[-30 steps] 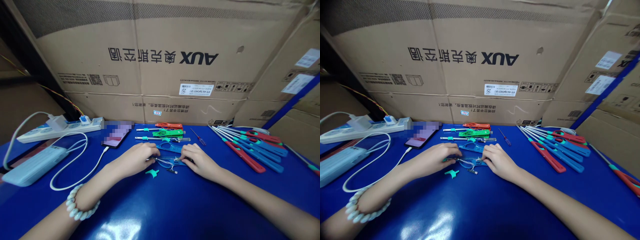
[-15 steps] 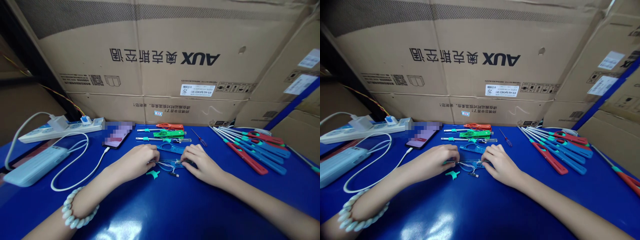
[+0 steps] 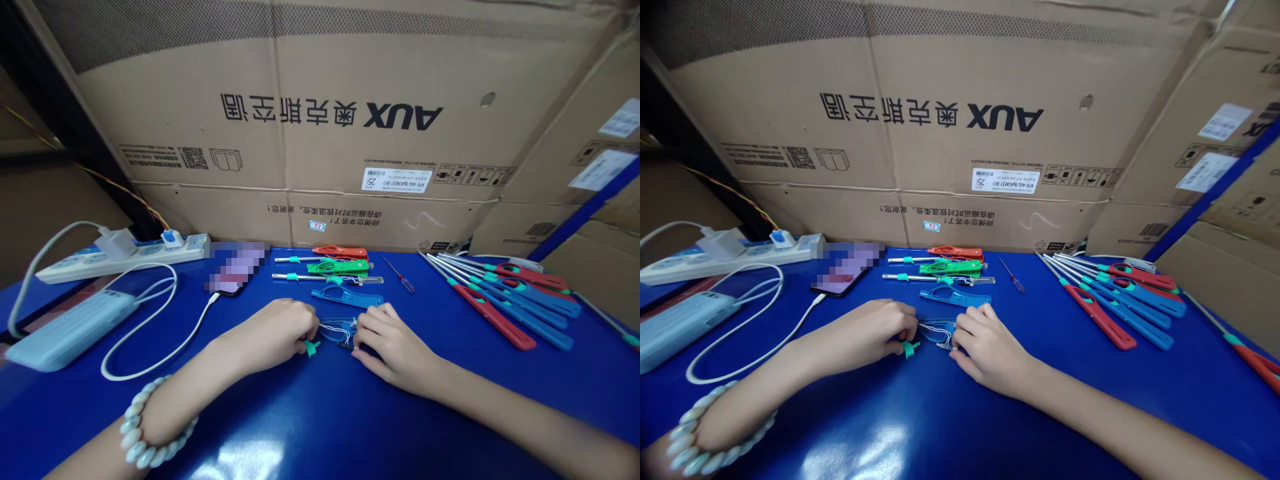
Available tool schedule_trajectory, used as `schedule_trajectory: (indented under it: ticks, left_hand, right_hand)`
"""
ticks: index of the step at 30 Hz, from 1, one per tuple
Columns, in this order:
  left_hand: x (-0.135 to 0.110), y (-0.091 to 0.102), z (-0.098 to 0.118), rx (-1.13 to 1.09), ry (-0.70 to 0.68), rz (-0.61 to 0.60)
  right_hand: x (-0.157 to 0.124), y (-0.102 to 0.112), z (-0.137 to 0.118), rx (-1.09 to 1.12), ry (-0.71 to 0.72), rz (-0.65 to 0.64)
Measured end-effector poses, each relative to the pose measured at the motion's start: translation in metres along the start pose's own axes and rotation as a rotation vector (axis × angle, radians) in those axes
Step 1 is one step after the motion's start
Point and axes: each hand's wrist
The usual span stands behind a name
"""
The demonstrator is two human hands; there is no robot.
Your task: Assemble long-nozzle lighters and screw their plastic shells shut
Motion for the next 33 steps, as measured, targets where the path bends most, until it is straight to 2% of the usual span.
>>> schedule_trajectory:
  ticks: [9,20,28,33]
  left_hand:
    - [0.0,-0.004,-0.003,-0.008,-0.005,0.002]
    - [0.0,-0.003,-0.001,-0.032,-0.007,0.013]
    - [0.0,-0.003,-0.001,-0.029,-0.011,-0.007]
    - [0.004,0.0,-0.001,-0.061,-0.04,-0.015]
  right_hand:
    - [0.002,0.003,0.002,-0.064,0.035,0.114]
    - [0.006,0.001,0.013,-0.14,0.051,0.086]
    - [0.007,-0.002,0.015,-0.022,-0.062,0.053]
    - [0.005,-0.008,0.017,0.077,-0.099,0.086]
Point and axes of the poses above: each hand's wrist, its own x-axis towards the middle knuckle, its own y-axis out of the back of the hand, z = x × y, and after that the axes turned 4 degrees about y, right-handed
